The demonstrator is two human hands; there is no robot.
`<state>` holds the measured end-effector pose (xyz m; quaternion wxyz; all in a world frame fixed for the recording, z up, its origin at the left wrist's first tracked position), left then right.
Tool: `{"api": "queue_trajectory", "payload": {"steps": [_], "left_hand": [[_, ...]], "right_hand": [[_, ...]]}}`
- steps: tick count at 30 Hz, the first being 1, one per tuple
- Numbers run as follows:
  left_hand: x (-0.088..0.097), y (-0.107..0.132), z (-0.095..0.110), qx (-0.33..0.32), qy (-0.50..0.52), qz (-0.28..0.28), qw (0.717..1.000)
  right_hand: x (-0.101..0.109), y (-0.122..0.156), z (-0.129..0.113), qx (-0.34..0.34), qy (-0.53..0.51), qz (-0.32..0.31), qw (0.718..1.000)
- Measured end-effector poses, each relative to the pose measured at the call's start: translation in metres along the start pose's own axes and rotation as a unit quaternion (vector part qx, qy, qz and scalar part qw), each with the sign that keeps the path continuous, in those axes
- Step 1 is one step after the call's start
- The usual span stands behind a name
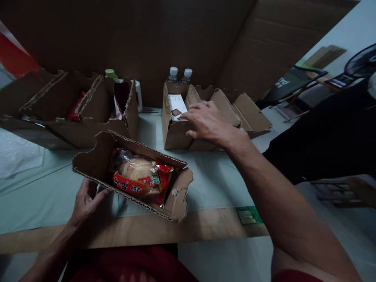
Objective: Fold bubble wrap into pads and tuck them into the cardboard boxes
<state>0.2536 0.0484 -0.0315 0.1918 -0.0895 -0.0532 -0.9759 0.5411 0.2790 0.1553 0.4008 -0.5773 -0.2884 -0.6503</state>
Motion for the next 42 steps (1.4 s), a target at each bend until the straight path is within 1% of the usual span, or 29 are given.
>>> {"api": "queue_trajectory", "payload": {"steps": [2,4,6,7,8,10,12,13,14,15,16,17,18,19,20,21,22,23,24,26,28,29,31,33,35,37,39,40,42], "left_hand": [[-0.002,0.0,0.001,0.004,-0.006,-0.005,1.0],[-0.004,0.0,0.001,0.009,-0.021,-0.007,1.0],[-0.006,0.001,0.002,0.008,-0.029,-0.007,1.0],[-0.006,0.0,0.002,0.007,-0.029,-0.007,1.0],[-0.006,0.0,0.002,0.005,-0.026,-0.006,1.0],[-0.004,-0.002,0.003,0.002,-0.015,-0.005,1.0],[-0.002,-0.006,0.007,-0.001,-0.001,-0.011,1.0],[-0.001,-0.008,0.009,-0.004,0.005,-0.016,1.0],[-0.001,-0.01,0.012,-0.006,0.01,-0.024,1.0],[-0.001,-0.011,0.014,-0.006,0.013,-0.035,0.999],[-0.002,-0.012,0.015,-0.005,0.015,-0.046,0.999],[-0.004,-0.012,0.015,-0.002,0.015,-0.055,0.998],[-0.005,-0.011,0.015,0.001,0.014,-0.061,0.998],[-0.007,-0.009,0.013,0.007,0.012,-0.06,0.998],[-0.008,-0.007,0.011,0.013,0.012,-0.054,0.998],[-0.01,-0.004,0.01,0.015,0.011,-0.044,0.999],[-0.014,-0.002,0.011,0.014,0.011,-0.035,0.999],[-0.018,0.001,0.013,0.008,0.013,-0.025,1.0],[-0.024,0.002,0.017,0.0,0.014,-0.019,1.0],[-0.038,0.0,0.027,-0.021,0.014,-0.017,1.0],[-0.053,-0.009,0.037,-0.036,0.01,-0.021,0.999],[-0.059,-0.014,0.04,-0.04,0.007,-0.024,0.999],[-0.069,-0.024,0.041,-0.043,-0.003,-0.032,0.999],[-0.074,-0.03,0.038,-0.04,-0.014,-0.034,0.998],[-0.075,-0.032,0.034,-0.039,-0.026,-0.034,0.998],[-0.071,-0.028,0.029,-0.037,-0.04,-0.035,0.998],[-0.062,-0.021,0.024,-0.04,-0.062,-0.035,0.997],[-0.055,-0.016,0.022,-0.046,-0.077,-0.033,0.995],[-0.032,-0.006,0.018,-0.068,-0.109,-0.021,0.992]], "right_hand": [[-0.019,-0.005,0.0,-0.016,0.044,-0.012,0.999],[-0.03,-0.011,-0.002,-0.031,0.088,-0.037,0.995],[-0.029,-0.014,-0.004,-0.032,0.11,-0.054,0.992],[-0.024,-0.012,-0.006,-0.03,0.106,-0.049,0.993],[-0.017,-0.008,-0.007,-0.025,0.092,-0.033,0.995],[0.005,0.014,-0.013,-0.023,0.044,0.032,0.998],[0.022,0.052,-0.025,-0.042,-0.022,0.112,0.993],[0.024,0.075,-0.034,-0.065,-0.06,0.14,0.986],[0.018,0.097,-0.049,-0.075,-0.11,0.151,0.98],[0.008,0.115,-0.072,-0.069,-0.168,0.148,0.972],[-0.01,0.131,-0.095,-0.085,-0.222,0.123,0.964],[-0.029,0.144,-0.117,-0.116,-0.272,0.109,0.949],[-0.051,0.152,-0.141,-0.142,-0.33,0.085,0.93],[-0.068,0.158,-0.159,-0.184,-0.374,0.088,0.905],[-0.084,0.159,-0.172,-0.22,-0.407,0.091,0.882],[-0.095,0.157,-0.181,-0.246,-0.433,0.099,0.861],[-0.102,0.152,-0.181,-0.27,-0.447,0.118,0.845],[-0.105,0.146,-0.174,-0.285,-0.454,0.14,0.832],[-0.105,0.139,-0.162,-0.294,-0.457,0.166,0.823],[-0.103,0.126,-0.129,-0.299,-0.461,0.207,0.809],[-0.105,0.112,-0.099,-0.293,-0.472,0.214,0.804],[-0.108,0.107,-0.089,-0.293,-0.474,0.21,0.803],[-0.119,0.102,-0.075,-0.305,-0.469,0.206,0.803],[-0.131,0.104,-0.072,-0.324,-0.458,0.211,0.8],[-0.141,0.113,-0.076,-0.343,-0.443,0.209,0.801],[-0.147,0.127,-0.087,-0.355,-0.416,0.191,0.815],[-0.147,0.144,-0.1,-0.37,-0.363,0.176,0.837],[-0.143,0.155,-0.106,-0.386,-0.324,0.18,0.845],[-0.135,0.17,-0.122,-0.408,-0.261,0.202,0.851]]}}
Point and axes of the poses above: each hand's wrist, its own y-axis away from the middle knuckle, its own x-axis out of the back of the hand, z = x × y, the point moved 9 cm from there along -y, towards the middle knuckle, and after that the axes turned 9 degrees about x, right-handed, at the moved point
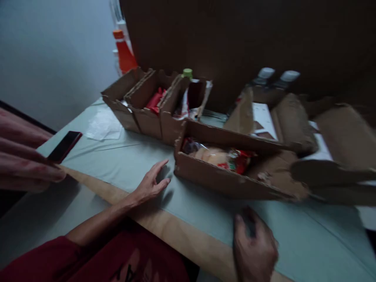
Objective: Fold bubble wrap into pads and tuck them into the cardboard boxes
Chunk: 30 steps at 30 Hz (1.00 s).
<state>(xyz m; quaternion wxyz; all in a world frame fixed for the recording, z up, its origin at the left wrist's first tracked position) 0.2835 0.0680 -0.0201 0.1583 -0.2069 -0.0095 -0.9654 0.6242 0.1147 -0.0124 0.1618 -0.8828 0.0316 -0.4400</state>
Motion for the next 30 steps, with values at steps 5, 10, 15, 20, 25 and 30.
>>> {"api": "queue_trajectory", "payload": {"steps": [5,10,15,20,25,30], "left_hand": [[0.103,0.019,-0.028,-0.022,-0.121,0.132,0.984],[0.231,-0.006,-0.071,0.05,-0.223,0.276,0.934],[0.296,-0.055,-0.098,0.103,-0.269,0.31,0.906],[0.31,-0.091,-0.11,0.148,-0.32,0.284,0.892],[0.331,-0.089,-0.108,0.177,-0.303,0.336,0.874],[0.345,-0.097,-0.114,0.227,-0.255,0.357,0.87]], "right_hand": [[-0.036,0.039,-0.072,0.129,-0.065,-0.019,0.989],[-0.097,0.054,-0.179,0.327,-0.164,-0.082,0.927],[-0.131,0.056,-0.231,0.392,-0.181,-0.123,0.894],[-0.134,0.054,-0.236,0.416,-0.164,-0.109,0.888],[-0.134,0.043,-0.236,0.415,-0.158,-0.115,0.889],[-0.141,0.042,-0.246,0.408,-0.177,-0.148,0.883]]}}
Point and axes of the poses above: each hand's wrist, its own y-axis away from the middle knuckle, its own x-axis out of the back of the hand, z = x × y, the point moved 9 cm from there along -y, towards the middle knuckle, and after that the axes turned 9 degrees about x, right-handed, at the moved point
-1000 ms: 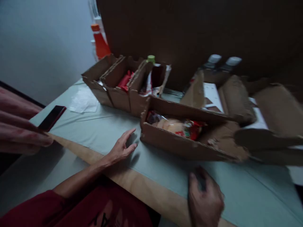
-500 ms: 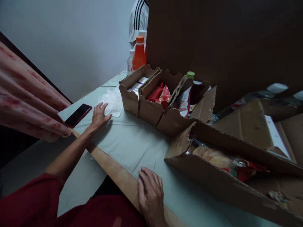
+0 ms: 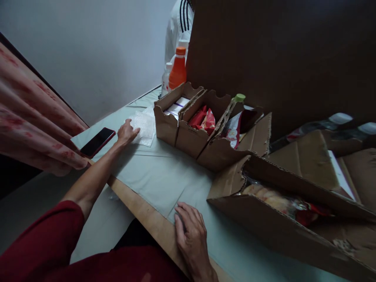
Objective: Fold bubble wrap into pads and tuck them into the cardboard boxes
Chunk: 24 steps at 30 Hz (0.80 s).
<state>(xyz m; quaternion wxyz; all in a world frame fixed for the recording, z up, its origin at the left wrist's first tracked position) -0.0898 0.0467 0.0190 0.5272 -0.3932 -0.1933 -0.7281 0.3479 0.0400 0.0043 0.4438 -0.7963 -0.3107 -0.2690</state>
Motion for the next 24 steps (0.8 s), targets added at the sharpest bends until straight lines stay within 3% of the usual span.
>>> {"api": "queue_trajectory", "payload": {"steps": [3,6,9,12,14,17,21,24], "left_hand": [[0.0,-0.007,0.013,-0.004,0.048,-0.01,0.999],[0.013,0.008,0.025,-0.018,0.108,0.003,0.994],[0.029,0.059,0.028,-0.026,0.206,-0.003,0.978],[0.029,0.141,0.02,0.004,0.424,-0.091,0.901],[0.022,0.197,0.012,0.05,0.455,-0.143,0.878],[0.019,0.261,0.012,0.033,0.434,-0.192,0.879],[0.019,0.298,0.03,-0.085,0.385,-0.258,0.882],[0.017,0.306,0.032,-0.092,0.383,-0.294,0.871]], "right_hand": [[-0.002,0.003,0.0,-0.021,-0.025,-0.003,0.999],[-0.005,0.006,0.012,-0.09,-0.086,-0.019,0.992],[-0.021,0.002,0.033,-0.22,-0.229,-0.051,0.947],[-0.051,-0.011,0.046,-0.341,-0.394,-0.045,0.852],[-0.067,-0.027,0.047,-0.369,-0.462,-0.025,0.806],[-0.081,-0.049,0.043,-0.352,-0.509,-0.008,0.786],[-0.087,-0.049,0.034,-0.363,-0.547,-0.021,0.754],[-0.08,-0.032,0.035,-0.4,-0.535,-0.001,0.745]]}}
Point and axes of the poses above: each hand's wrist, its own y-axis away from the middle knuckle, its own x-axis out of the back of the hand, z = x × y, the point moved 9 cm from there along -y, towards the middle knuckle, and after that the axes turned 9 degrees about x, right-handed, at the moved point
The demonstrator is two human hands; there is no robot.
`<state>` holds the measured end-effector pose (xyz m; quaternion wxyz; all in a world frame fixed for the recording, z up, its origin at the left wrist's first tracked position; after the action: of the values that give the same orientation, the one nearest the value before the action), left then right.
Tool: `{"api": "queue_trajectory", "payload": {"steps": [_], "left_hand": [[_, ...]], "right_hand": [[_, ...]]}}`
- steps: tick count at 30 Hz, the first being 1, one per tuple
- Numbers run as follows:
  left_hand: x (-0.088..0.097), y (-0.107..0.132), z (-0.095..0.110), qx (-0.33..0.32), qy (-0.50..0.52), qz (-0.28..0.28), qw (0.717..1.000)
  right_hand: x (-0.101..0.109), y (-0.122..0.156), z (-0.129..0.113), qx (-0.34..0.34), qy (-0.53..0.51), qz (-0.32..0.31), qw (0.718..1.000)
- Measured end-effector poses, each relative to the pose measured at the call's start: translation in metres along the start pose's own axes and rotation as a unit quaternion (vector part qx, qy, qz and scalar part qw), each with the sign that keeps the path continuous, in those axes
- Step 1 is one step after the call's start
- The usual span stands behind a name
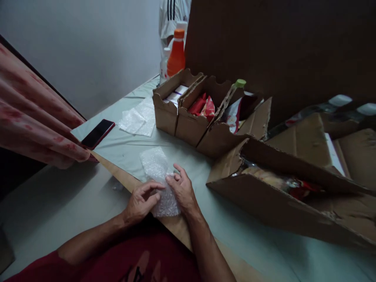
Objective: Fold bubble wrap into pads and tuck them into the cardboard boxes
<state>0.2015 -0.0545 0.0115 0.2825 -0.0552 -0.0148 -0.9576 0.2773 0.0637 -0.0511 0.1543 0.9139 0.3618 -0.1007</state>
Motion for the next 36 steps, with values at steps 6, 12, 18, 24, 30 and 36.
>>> {"api": "queue_trajectory", "payload": {"steps": [6,12,18,24,30,36], "left_hand": [[0.019,0.006,-0.014,0.048,0.016,-0.012,0.999],[0.016,-0.053,0.011,-0.147,-0.279,-0.022,0.949],[-0.079,-0.079,-0.018,-0.189,-0.431,-0.293,0.833],[-0.071,-0.067,-0.018,-0.194,-0.453,-0.268,0.828],[-0.068,-0.029,0.079,-0.372,-0.368,-0.144,0.84],[-0.077,0.006,0.05,-0.369,-0.403,-0.233,0.804]], "right_hand": [[0.038,0.025,-0.02,0.045,0.09,-0.004,0.995],[0.049,0.041,-0.051,0.117,0.302,-0.13,0.937],[0.084,0.071,-0.048,0.093,0.427,-0.116,0.892],[0.128,0.128,-0.049,0.07,0.472,-0.046,0.878],[0.116,0.179,-0.117,0.274,0.63,0.091,0.721],[0.12,0.21,-0.086,0.265,0.701,0.074,0.658]]}}
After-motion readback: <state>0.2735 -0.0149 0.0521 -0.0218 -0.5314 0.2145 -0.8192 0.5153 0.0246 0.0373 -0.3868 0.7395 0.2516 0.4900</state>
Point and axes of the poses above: each hand's wrist, its own y-axis away from the middle knuckle, its own x-axis out of the back of the hand, z = x × y, the point moved 9 cm from there along -y, towards the middle knuckle, and after that the axes turned 9 degrees about x, right-handed, at the moved point
